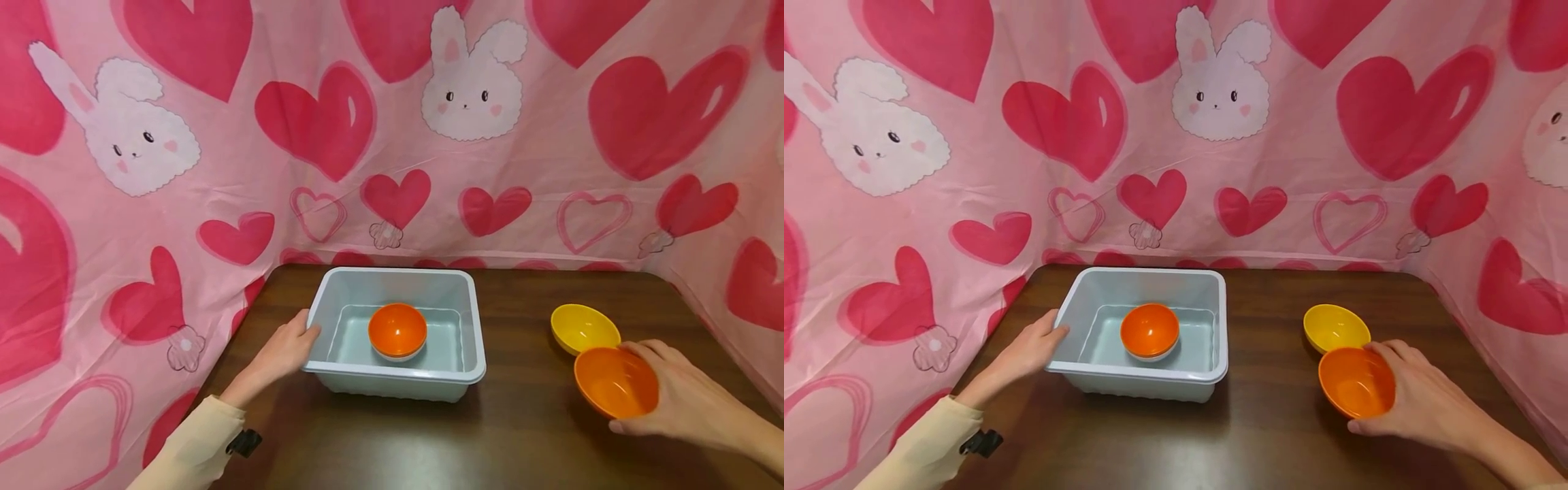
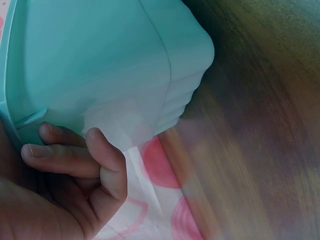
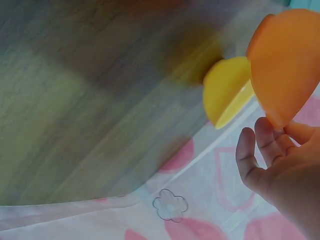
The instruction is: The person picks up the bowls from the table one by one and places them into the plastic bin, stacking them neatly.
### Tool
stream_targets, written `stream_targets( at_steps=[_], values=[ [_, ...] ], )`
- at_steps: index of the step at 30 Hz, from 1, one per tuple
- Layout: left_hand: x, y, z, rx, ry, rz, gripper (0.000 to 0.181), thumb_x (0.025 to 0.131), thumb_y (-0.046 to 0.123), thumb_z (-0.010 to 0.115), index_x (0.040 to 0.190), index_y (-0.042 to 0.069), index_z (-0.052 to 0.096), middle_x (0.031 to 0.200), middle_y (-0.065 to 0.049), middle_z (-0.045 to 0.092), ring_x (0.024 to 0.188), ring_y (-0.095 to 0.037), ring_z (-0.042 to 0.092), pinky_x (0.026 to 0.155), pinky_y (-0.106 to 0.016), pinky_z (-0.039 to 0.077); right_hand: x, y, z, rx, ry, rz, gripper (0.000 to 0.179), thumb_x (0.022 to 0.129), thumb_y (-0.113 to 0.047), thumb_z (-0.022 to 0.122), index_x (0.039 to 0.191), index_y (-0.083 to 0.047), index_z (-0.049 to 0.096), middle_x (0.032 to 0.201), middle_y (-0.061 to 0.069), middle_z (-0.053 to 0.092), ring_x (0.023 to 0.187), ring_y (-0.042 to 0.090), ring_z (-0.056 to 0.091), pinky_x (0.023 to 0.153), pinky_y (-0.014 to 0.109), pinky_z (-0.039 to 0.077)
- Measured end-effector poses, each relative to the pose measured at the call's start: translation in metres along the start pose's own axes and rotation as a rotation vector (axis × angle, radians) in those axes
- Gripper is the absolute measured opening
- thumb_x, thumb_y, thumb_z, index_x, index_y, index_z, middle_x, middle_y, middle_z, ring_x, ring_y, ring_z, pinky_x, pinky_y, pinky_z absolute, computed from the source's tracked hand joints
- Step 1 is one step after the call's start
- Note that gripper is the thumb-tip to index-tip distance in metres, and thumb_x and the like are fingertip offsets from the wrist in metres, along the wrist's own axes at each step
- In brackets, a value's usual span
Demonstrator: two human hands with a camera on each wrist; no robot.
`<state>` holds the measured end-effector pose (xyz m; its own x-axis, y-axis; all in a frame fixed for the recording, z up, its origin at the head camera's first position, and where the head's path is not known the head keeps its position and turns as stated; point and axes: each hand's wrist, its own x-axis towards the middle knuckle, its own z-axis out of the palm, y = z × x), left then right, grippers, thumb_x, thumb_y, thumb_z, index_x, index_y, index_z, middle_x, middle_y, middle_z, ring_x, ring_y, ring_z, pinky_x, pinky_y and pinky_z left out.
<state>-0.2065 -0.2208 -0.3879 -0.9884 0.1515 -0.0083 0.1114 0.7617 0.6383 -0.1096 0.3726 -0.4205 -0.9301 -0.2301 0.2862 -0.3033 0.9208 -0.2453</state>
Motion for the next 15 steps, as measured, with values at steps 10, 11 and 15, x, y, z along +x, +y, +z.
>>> stream_targets(
  at_steps=[10,11,15],
  values=[
    [-0.002,-0.001,-0.001,-0.014,-0.019,-0.004,0.047,0.108,0.020,0.048,0.147,-0.005,0.043,0.131,-0.025,0.063,0.100,-0.030,0.068,0.089,-0.050,0.058,0.010,-0.022,-0.015,-0.007,0.018,-0.041,0.116,0.046,-0.061,0.102,0.134,0.002,0.058,0.125,0.012,0.057,0.106,0.034,0.056,0.073,0.057,0.057],
    [-0.002,0.000,-0.001,-0.015,-0.022,-0.004,0.047,0.108,0.020,0.049,0.147,-0.005,0.043,0.132,-0.025,0.063,0.101,-0.030,0.068,0.089,-0.051,0.058,0.011,-0.024,-0.017,-0.009,0.020,-0.043,0.116,0.046,-0.061,0.101,0.134,0.001,0.058,0.125,0.012,0.057,0.105,0.034,0.056,0.073,0.057,0.057],
    [-0.001,0.000,-0.001,-0.012,-0.025,-0.001,0.047,0.108,0.020,0.048,0.147,-0.006,0.043,0.131,-0.026,0.063,0.101,-0.030,0.068,0.090,-0.051,0.058,0.017,-0.029,-0.025,-0.015,0.024,-0.057,0.116,0.046,-0.061,0.101,0.134,0.001,0.058,0.125,0.012,0.057,0.105,0.034,0.056,0.071,0.052,0.057]
  ],
)
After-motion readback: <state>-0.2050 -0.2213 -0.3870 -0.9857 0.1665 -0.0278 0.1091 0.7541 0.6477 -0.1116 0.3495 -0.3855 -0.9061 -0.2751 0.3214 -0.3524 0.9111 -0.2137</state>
